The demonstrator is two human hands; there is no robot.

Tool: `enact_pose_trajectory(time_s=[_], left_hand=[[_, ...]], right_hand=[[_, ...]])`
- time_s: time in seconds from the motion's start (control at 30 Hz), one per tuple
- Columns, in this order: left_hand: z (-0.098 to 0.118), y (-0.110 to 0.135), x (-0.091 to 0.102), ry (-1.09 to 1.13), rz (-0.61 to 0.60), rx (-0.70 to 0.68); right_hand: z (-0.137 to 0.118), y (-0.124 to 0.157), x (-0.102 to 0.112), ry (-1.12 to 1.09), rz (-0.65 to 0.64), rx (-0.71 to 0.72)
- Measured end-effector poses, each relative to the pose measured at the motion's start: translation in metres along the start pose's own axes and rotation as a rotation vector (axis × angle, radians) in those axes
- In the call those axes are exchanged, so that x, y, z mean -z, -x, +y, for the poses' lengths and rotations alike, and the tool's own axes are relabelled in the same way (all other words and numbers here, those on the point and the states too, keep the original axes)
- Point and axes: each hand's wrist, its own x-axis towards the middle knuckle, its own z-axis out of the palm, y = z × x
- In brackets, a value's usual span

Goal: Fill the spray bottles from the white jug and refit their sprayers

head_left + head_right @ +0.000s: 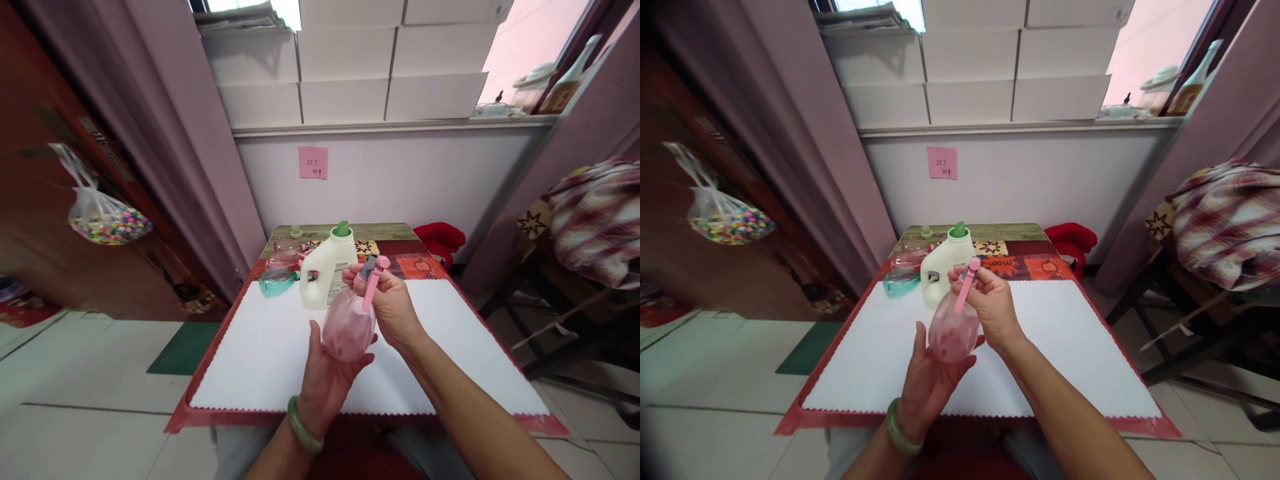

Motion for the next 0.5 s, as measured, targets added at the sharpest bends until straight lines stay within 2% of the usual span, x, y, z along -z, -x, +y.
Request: enact_pose_trajectory(time_s=[0.17,0.33,0.43,0.5], left_hand=[[-0.002,0.005,0.004,-0.073,-0.001,-0.136],[-0.001,0.001,0.012,-0.009,-0.015,-0.101],[0.003,0.000,0.008,0.003,-0.044,-0.072],[0.006,0.000,0.001,0.036,-0.019,-0.091]], right_hand=[[0.000,-0.002,0.002,0.002,-0.014,0.038],[-0.004,-0.006,0.002,0.022,-0.082,0.068],[-0.008,-0.006,0.002,0.043,-0.133,0.094],[-0.010,-0.004,0.002,0.056,-0.165,0.106]])
